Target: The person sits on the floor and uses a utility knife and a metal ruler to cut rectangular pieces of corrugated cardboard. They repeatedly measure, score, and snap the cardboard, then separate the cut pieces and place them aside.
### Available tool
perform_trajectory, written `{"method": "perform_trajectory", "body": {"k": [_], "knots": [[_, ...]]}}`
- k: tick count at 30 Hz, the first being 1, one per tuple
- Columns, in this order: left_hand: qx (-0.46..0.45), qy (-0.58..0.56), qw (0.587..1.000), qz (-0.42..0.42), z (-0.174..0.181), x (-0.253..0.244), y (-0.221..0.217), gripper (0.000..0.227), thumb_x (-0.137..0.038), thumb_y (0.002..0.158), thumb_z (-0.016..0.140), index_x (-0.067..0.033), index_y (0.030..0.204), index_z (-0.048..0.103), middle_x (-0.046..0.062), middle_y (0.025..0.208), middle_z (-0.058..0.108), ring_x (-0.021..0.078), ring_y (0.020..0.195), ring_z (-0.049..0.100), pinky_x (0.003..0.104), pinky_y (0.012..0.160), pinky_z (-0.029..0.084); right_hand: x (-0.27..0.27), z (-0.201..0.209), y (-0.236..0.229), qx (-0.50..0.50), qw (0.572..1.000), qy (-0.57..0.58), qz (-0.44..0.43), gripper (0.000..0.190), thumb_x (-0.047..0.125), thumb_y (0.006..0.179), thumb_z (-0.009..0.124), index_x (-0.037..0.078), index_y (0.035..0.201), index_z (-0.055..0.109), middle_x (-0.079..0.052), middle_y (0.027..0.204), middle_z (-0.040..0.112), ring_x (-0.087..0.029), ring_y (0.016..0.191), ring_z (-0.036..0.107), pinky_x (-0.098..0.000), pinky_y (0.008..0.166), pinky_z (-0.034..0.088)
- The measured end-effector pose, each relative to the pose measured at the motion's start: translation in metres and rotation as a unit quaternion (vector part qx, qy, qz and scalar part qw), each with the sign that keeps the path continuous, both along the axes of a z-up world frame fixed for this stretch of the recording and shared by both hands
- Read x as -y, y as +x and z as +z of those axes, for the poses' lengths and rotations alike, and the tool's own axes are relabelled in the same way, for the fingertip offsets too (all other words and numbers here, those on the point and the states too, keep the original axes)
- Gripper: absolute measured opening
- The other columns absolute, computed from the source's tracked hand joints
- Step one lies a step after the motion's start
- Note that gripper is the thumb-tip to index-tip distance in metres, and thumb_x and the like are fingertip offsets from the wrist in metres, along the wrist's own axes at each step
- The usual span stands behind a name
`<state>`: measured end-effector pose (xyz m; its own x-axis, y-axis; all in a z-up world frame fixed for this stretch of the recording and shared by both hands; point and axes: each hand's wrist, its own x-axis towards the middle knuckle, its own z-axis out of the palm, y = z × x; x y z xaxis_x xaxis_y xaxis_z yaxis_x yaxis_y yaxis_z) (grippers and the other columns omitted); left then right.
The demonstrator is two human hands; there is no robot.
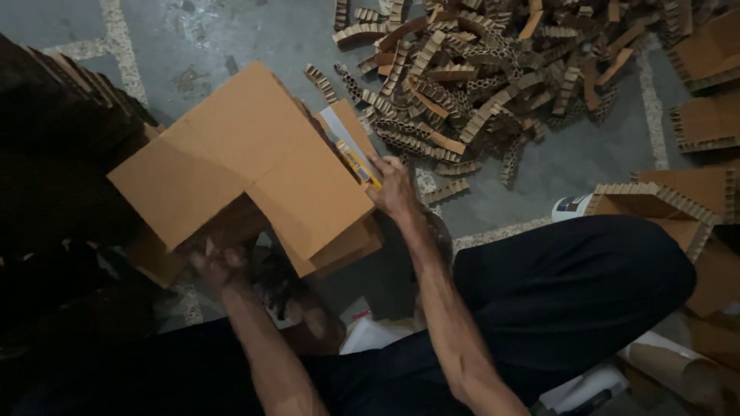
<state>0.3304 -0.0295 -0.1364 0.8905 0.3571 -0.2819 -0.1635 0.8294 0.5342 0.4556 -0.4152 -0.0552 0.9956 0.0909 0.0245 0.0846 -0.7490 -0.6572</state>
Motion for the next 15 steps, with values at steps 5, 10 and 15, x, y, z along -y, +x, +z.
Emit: {"method": "perform_trajectory", "body": {"k": [5,10,15], "knots": [[-0.103,0.094,0.989,-0.038,0.022,0.010,0.008,0.077,-0.064,0.098,0.047,-0.0089,0.153,0.043,0.014,0.152,0.049,0.0363,0.137,0.052,0.057,0.117,0.044,-0.009,-0.006,-0.007,-0.057,0.997,0.005,-0.049,0.060,0.018,0.085,0.073,0.003,0.142,0.059,-0.018,0.123,0.066,-0.036,0.106,0.068,-0.0447,0.087,0.059],[-0.047,0.064,0.995,-0.062,0.034,0.020,0.015,0.081,-0.067,0.100,0.042,-0.0067,0.154,0.044,0.015,0.152,0.051,0.0382,0.138,0.051,0.060,0.115,0.043,-0.004,-0.038,-0.007,-0.089,0.982,-0.033,-0.165,0.041,0.017,0.098,0.065,-0.002,0.135,0.058,-0.021,0.114,0.065,-0.036,0.098,0.069,-0.0454,0.080,0.059],[-0.090,0.065,0.992,-0.054,0.028,0.017,0.021,0.081,-0.068,0.099,0.044,-0.0118,0.157,0.039,0.012,0.156,0.047,0.0367,0.143,0.046,0.057,0.119,0.040,0.049,-0.093,-0.016,0.006,0.953,-0.069,-0.296,0.048,0.008,0.081,0.068,0.007,0.128,0.059,-0.020,0.125,0.066,-0.040,0.117,0.063,-0.0508,0.104,0.050]]}}
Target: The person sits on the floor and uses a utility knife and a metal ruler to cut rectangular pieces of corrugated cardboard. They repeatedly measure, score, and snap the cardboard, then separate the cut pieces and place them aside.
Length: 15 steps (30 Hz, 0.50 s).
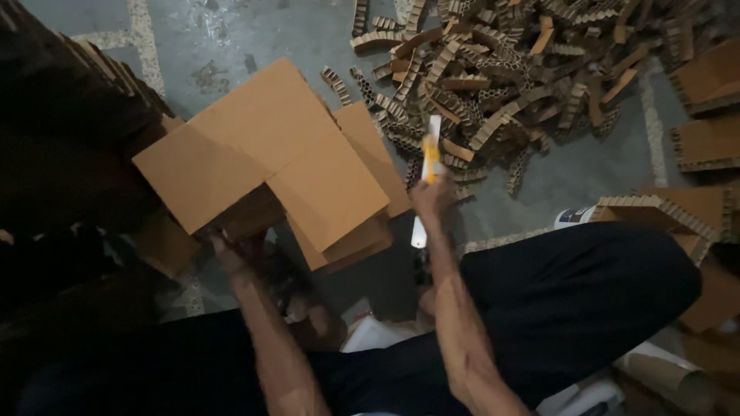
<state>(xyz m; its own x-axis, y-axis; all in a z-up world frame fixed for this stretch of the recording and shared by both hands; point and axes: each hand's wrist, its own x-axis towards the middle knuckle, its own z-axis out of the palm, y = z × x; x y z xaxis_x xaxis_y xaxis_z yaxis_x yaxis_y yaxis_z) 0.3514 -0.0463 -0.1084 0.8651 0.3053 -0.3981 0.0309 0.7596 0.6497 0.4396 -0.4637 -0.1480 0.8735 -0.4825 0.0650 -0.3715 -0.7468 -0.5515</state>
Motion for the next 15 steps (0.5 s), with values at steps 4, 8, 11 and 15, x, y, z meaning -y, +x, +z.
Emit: {"method": "perform_trajectory", "body": {"k": [4,8,11,15], "knots": [[-0.022,0.011,1.000,0.013,-0.008,0.003,0.002,0.079,-0.068,0.097,0.041,-0.0140,0.155,0.039,0.013,0.153,0.047,0.0388,0.139,0.047,0.058,0.111,0.044,0.048,-0.008,0.008,0.003,0.997,0.007,-0.082,0.075,0.008,0.086,0.062,0.003,0.156,0.036,-0.030,0.146,0.050,-0.048,0.133,0.047,-0.0549,0.115,0.034],[-0.009,-0.015,1.000,0.018,-0.015,0.000,-0.002,0.078,-0.068,0.103,0.038,-0.0113,0.156,0.043,0.013,0.154,0.049,0.0384,0.136,0.049,0.055,0.109,0.044,0.039,0.037,0.008,0.028,0.992,-0.108,-0.066,0.080,0.028,0.085,0.079,-0.008,0.146,0.043,-0.042,0.143,0.044,-0.062,0.129,0.041,-0.0699,0.103,0.036],[-0.002,-0.017,0.999,0.036,-0.009,0.007,0.005,0.069,-0.061,0.103,0.041,-0.0156,0.155,0.040,0.012,0.154,0.047,0.0359,0.140,0.048,0.054,0.113,0.043,0.006,0.069,0.008,-0.041,0.974,0.221,-0.026,0.051,0.042,0.101,0.056,0.008,0.137,0.064,-0.017,0.117,0.073,-0.029,0.103,0.072,-0.0435,0.092,0.057],[-0.045,-0.005,0.997,0.064,-0.002,0.019,0.008,0.069,-0.061,0.102,0.039,-0.0170,0.154,0.042,0.010,0.155,0.048,0.0320,0.141,0.047,0.048,0.114,0.043,-0.031,0.047,0.021,-0.063,0.872,0.464,0.144,0.045,0.037,0.103,0.057,0.005,0.134,0.065,-0.015,0.116,0.069,-0.023,0.099,0.067,-0.0372,0.085,0.055]]}}
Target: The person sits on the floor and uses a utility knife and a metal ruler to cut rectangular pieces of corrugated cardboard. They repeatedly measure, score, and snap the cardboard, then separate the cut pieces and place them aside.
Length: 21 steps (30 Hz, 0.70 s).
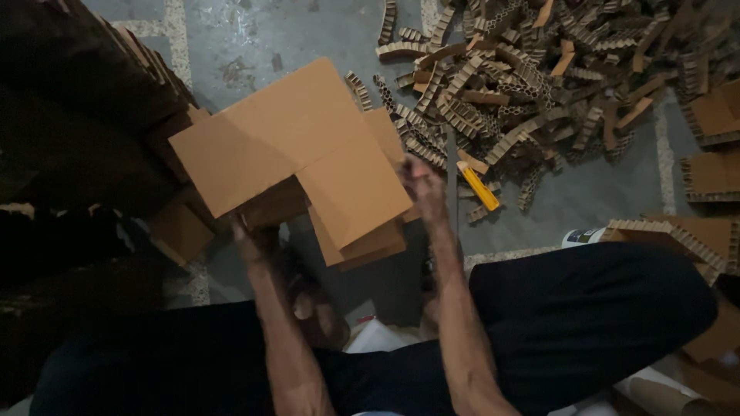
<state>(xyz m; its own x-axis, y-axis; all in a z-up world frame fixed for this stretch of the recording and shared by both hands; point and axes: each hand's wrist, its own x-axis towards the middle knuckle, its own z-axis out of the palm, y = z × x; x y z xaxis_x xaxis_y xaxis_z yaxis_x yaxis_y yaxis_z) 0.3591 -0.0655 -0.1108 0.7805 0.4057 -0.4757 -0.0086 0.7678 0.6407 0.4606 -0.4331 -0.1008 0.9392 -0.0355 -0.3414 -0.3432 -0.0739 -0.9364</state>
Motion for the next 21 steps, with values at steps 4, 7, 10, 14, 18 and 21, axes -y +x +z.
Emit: {"method": "perform_trajectory", "body": {"k": [4,7,10,14,18,21], "knots": [[0.059,0.089,0.994,-0.032,-0.013,0.019,0.003,0.077,-0.065,0.104,0.037,-0.0107,0.158,0.038,0.012,0.160,0.044,0.0282,0.146,0.044,0.045,0.119,0.040,0.021,-0.050,-0.023,0.003,0.976,-0.161,0.143,0.041,0.033,0.104,0.059,0.002,0.131,0.066,-0.015,0.113,0.066,-0.021,0.095,0.062,-0.0345,0.078,0.051],[-0.086,0.139,0.983,-0.079,-0.028,0.035,0.004,0.083,-0.059,0.113,0.041,0.0162,0.142,0.022,0.035,0.141,0.014,0.0508,0.127,0.013,0.063,0.109,0.020,0.051,-0.071,-0.046,0.004,0.852,-0.460,0.249,0.049,0.030,0.092,0.065,0.008,0.135,0.061,-0.013,0.125,0.063,-0.025,0.110,0.060,-0.0349,0.090,0.051],[-0.164,0.279,0.926,-0.195,-0.034,0.049,0.006,0.093,-0.070,0.100,0.017,0.0037,0.156,0.015,0.033,0.142,0.033,0.0472,0.125,0.034,0.059,0.103,0.033,0.083,-0.072,-0.038,-0.003,0.842,-0.504,0.195,0.049,0.028,0.092,0.064,0.008,0.136,0.060,-0.014,0.126,0.063,-0.026,0.111,0.059,-0.0354,0.091,0.051],[0.015,0.271,0.951,-0.150,-0.032,0.078,0.031,0.106,-0.080,0.097,0.018,0.0041,0.159,0.031,0.026,0.161,0.038,0.0374,0.151,0.032,0.046,0.121,0.028,0.107,-0.060,0.003,0.007,0.857,-0.504,0.111,0.049,0.026,0.091,0.063,0.008,0.137,0.059,-0.014,0.127,0.062,-0.027,0.113,0.059,-0.0362,0.092,0.050],[-0.052,0.383,0.909,-0.154,-0.028,0.084,0.034,0.099,-0.077,0.098,0.021,-0.0005,0.160,0.017,0.026,0.162,0.035,0.0396,0.148,0.035,0.049,0.121,0.029,0.099,-0.061,0.010,0.011,0.869,-0.484,0.101,0.049,0.024,0.091,0.062,0.008,0.138,0.059,-0.015,0.128,0.062,-0.028,0.115,0.058,-0.0370,0.094,0.050],[0.023,0.441,0.888,-0.128,-0.027,0.084,0.042,0.091,-0.072,0.106,0.020,0.0001,0.160,0.033,0.028,0.165,0.035,0.0396,0.153,0.032,0.047,0.127,0.024,0.092,-0.059,0.013,0.023,0.872,-0.476,0.112,0.050,0.022,0.091,0.062,0.007,0.138,0.058,-0.016,0.129,0.061,-0.028,0.116,0.057,-0.0375,0.095,0.050]]}}
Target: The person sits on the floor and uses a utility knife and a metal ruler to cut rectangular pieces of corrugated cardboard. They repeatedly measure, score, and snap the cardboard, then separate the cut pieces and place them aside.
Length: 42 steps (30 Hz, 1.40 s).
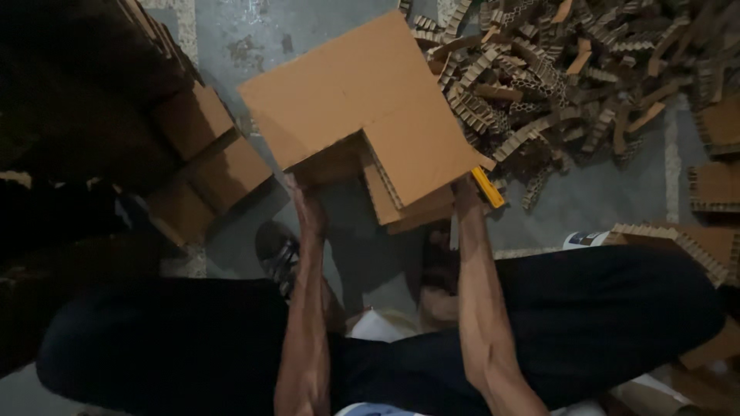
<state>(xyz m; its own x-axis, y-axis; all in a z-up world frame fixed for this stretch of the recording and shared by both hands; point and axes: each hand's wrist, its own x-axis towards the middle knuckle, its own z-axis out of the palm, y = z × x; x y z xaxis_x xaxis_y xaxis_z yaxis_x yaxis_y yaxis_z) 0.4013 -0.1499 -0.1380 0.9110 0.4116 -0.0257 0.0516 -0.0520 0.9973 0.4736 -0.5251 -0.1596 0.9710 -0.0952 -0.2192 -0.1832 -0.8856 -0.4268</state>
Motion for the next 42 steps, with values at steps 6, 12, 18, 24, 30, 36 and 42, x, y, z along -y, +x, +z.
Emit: {"method": "perform_trajectory", "body": {"k": [6,12,18,24,30,36,42], "knots": [[0.011,0.187,0.976,0.113,-0.019,0.034,-0.050,0.071,-0.043,0.120,0.035,0.0032,0.166,0.007,0.034,0.169,0.008,0.0500,0.154,0.010,0.053,0.124,0.016,0.010,0.005,-0.016,0.005,0.999,-0.002,-0.033,0.051,0.019,0.090,0.060,0.007,0.140,0.057,-0.017,0.131,0.060,-0.030,0.119,0.056,-0.0387,0.097,0.049],[-0.334,0.133,0.877,-0.319,-0.040,0.110,-0.090,0.059,-0.033,0.111,0.044,0.0016,0.156,0.028,0.033,0.155,0.031,0.0510,0.141,0.030,0.054,0.114,0.031,-0.010,-0.001,-0.020,-0.004,1.000,0.019,-0.023,0.052,0.016,0.090,0.059,0.007,0.141,0.057,-0.018,0.133,0.059,-0.032,0.121,0.055,-0.0398,0.099,0.048],[-0.371,0.217,0.850,-0.304,-0.047,0.100,-0.095,0.056,-0.030,0.099,0.055,-0.0017,0.145,0.040,0.029,0.142,0.043,0.0483,0.129,0.042,0.053,0.105,0.039,-0.056,-0.017,-0.032,-0.035,0.998,0.054,0.029,0.053,0.013,0.090,0.057,0.007,0.142,0.056,-0.019,0.135,0.058,-0.033,0.124,0.053,-0.0409,0.101,0.047],[-0.274,0.302,0.897,-0.172,-0.050,0.073,-0.065,0.054,-0.027,0.087,0.066,-0.0049,0.134,0.052,0.024,0.129,0.056,0.0456,0.117,0.053,0.051,0.095,0.046,-0.051,-0.026,-0.054,-0.078,0.996,0.038,0.021,0.054,0.009,0.089,0.056,0.007,0.144,0.055,-0.020,0.137,0.057,-0.035,0.126,0.052,-0.0421,0.103,0.046],[-0.229,0.348,0.897,-0.150,-0.038,0.076,-0.049,0.052,-0.025,0.075,0.078,-0.0082,0.123,0.064,0.020,0.116,0.068,0.0428,0.105,0.064,0.050,0.086,0.054,-0.045,-0.036,-0.076,-0.119,0.992,0.024,0.022,0.056,0.006,0.089,0.054,0.006,0.145,0.054,-0.021,0.139,0.056,-0.037,0.129,0.051,-0.0432,0.105,0.046],[-0.280,0.307,0.900,-0.130,-0.052,0.073,-0.042,0.031,-0.028,0.089,0.074,-0.0133,0.116,0.071,0.014,0.111,0.076,0.0328,0.100,0.074,0.046,0.085,0.061,-0.054,-0.043,-0.110,-0.167,0.986,0.019,0.023,0.058,0.003,0.089,0.053,0.006,0.146,0.053,-0.022,0.141,0.055,-0.038,0.131,0.050,-0.0444,0.107,0.045],[-0.224,0.389,0.880,-0.152,-0.064,0.065,-0.047,0.030,-0.025,0.082,0.079,-0.0122,0.110,0.075,0.017,0.107,0.075,0.0376,0.100,0.071,0.047,0.084,0.060,-0.061,-0.042,-0.114,-0.166,0.985,0.031,0.033,0.060,0.000,0.088,0.051,0.006,0.147,0.052,-0.023,0.143,0.054,-0.040,0.134,0.048,-0.0455,0.109,0.044]]}}
